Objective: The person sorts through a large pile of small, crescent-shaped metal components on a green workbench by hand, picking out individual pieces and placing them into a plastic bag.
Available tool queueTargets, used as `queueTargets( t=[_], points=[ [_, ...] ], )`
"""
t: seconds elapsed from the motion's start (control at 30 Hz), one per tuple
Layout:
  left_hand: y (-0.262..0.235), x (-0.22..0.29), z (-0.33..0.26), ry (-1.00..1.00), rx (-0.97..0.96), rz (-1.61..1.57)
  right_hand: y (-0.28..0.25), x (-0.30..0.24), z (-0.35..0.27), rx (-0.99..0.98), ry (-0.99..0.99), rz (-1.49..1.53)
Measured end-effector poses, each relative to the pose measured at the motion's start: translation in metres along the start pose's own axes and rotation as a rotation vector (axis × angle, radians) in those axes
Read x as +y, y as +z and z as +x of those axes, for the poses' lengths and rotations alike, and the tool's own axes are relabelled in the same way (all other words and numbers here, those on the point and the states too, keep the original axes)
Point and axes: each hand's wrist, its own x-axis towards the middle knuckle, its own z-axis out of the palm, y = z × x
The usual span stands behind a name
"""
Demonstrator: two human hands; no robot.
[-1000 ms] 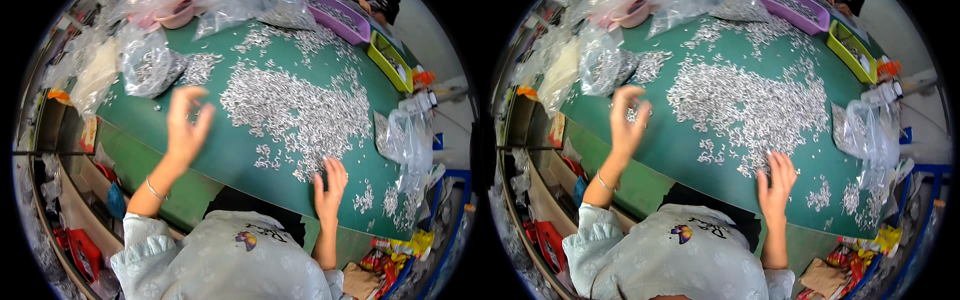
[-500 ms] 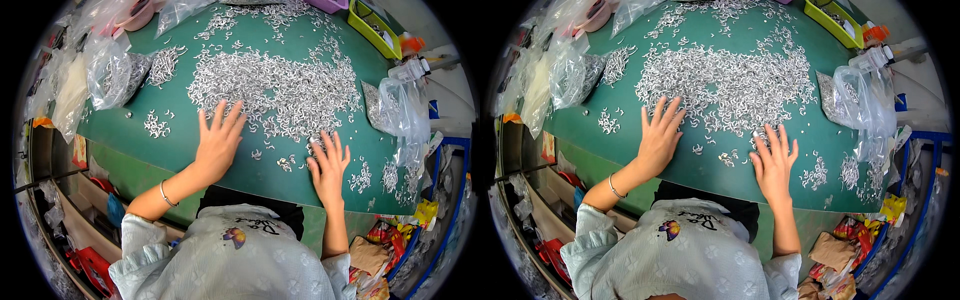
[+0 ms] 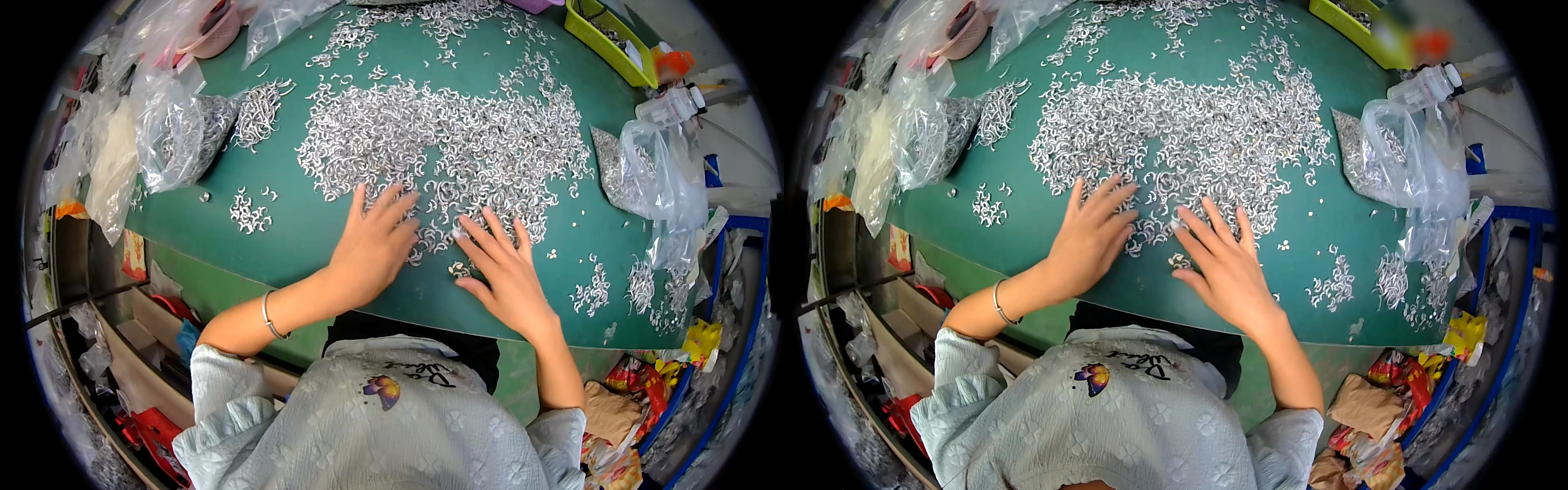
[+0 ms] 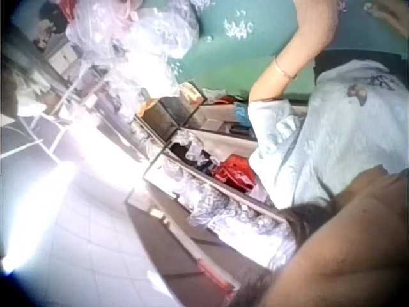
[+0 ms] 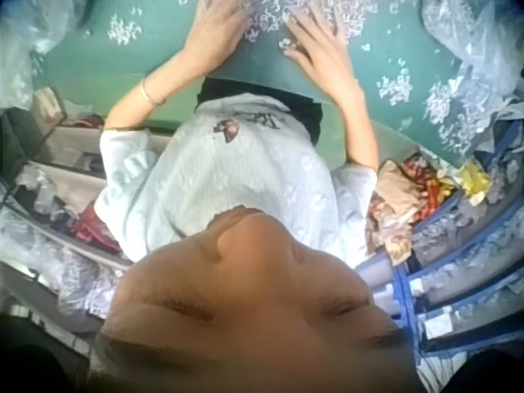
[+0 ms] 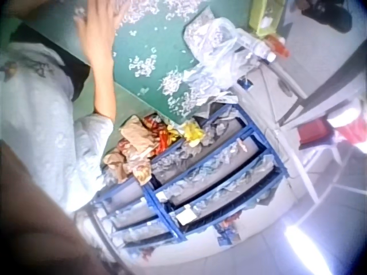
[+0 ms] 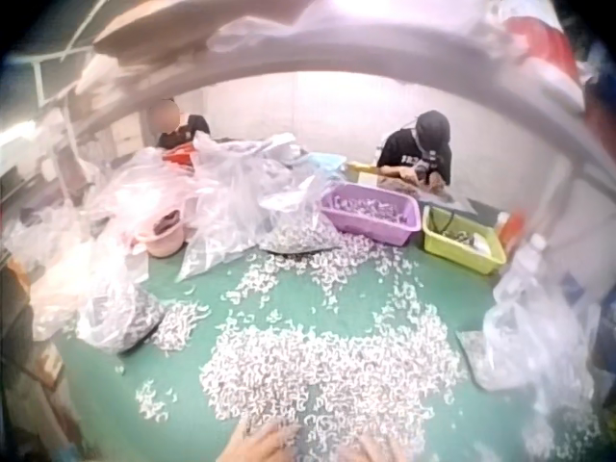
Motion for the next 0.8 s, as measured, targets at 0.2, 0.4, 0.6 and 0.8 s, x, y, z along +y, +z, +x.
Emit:
queueTargets(
  t=[0.2, 0.4, 0.6, 0.8],
  points=[
    [0.01, -0.011, 0.05, 0.12, 0.149, -0.002, 0.009, 0.014, -0.001, 0.328, 0.191, 0.029],
    [0.018, -0.024, 0.063, 0.234, 0.173, -0.069, 0.0, 0.014, -0.023, 0.454, 0.295, 0.094],
    [0.0, -0.023, 0.07, 0.09, 0.28, -0.23, -0.005, 0.025, -0.046, 0.624, 0.379, 0.111],
    [-0.011, 0.024, 0.058, -0.104, 0.109, -0.715, -0.003, 0.013, -0.028, 0.695, 0.256, 0.145]
  ],
)
